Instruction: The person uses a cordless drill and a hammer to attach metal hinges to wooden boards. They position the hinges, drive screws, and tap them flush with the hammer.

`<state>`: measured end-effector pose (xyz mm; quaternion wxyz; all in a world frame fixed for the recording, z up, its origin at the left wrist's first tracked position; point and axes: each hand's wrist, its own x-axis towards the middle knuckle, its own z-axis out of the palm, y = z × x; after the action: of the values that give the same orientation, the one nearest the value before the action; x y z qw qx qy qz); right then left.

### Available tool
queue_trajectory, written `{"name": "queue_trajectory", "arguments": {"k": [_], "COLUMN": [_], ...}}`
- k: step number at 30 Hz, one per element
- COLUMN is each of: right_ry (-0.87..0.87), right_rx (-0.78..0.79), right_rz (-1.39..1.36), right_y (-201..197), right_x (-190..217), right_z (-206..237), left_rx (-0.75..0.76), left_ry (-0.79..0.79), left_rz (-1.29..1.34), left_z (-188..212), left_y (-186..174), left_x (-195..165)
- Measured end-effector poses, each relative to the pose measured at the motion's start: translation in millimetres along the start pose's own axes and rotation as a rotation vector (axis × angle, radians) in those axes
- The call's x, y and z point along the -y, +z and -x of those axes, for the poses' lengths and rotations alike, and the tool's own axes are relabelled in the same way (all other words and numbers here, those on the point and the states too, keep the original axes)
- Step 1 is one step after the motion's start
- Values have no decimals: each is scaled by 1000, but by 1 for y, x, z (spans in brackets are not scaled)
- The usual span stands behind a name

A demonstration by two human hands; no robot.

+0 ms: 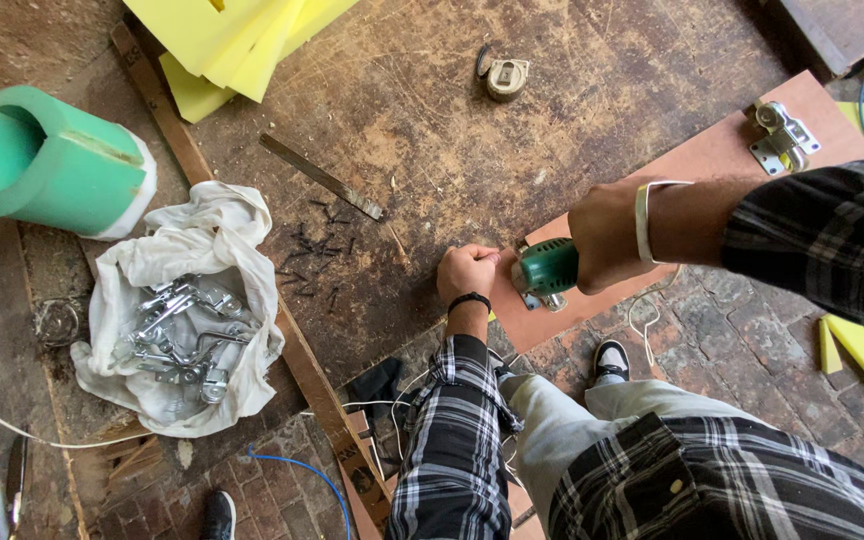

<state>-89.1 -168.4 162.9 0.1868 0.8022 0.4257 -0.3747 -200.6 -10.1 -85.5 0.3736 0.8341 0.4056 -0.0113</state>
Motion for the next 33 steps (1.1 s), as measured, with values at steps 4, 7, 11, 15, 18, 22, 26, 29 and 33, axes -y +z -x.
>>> {"name": "queue_trajectory", "arguments": {"k": [4, 7, 11, 15, 18, 22, 26, 29, 33], "right_ry": [-15, 69, -2, 114, 285, 662, 620, 407, 262], "right_rx": [22, 20, 20, 135, 160, 27, -41, -136, -148], "right_rz": [56, -79, -744, -1476, -1662, -1838, -2476, -2693, -2705], "right_y": [8, 24, 95, 211, 289, 342, 350, 345, 329], "right_x": [0, -17, -69, -116, -133, -114, -95, -98, -109], "right_z": [-3, -18, -21, 7, 26, 5, -29, -31, -15], "left_rx": [24, 27, 93, 89, 61, 36, 16, -146, -213], "left_ry": [-50, -39, -88, -66, -43, -63, -102, 58, 23], "left_rz": [-30, -46, -15, -56, -54, -47, -51, -138, -140], "left_z": [2, 4, 2, -1, -4, -6, -4, 3, 8], "left_y": [-4, -9, -19, -23, -23, -21, -18, -13, 4], "left_x": [-6, -10, -11, -12, -10, -5, 4, 13, 22]}}
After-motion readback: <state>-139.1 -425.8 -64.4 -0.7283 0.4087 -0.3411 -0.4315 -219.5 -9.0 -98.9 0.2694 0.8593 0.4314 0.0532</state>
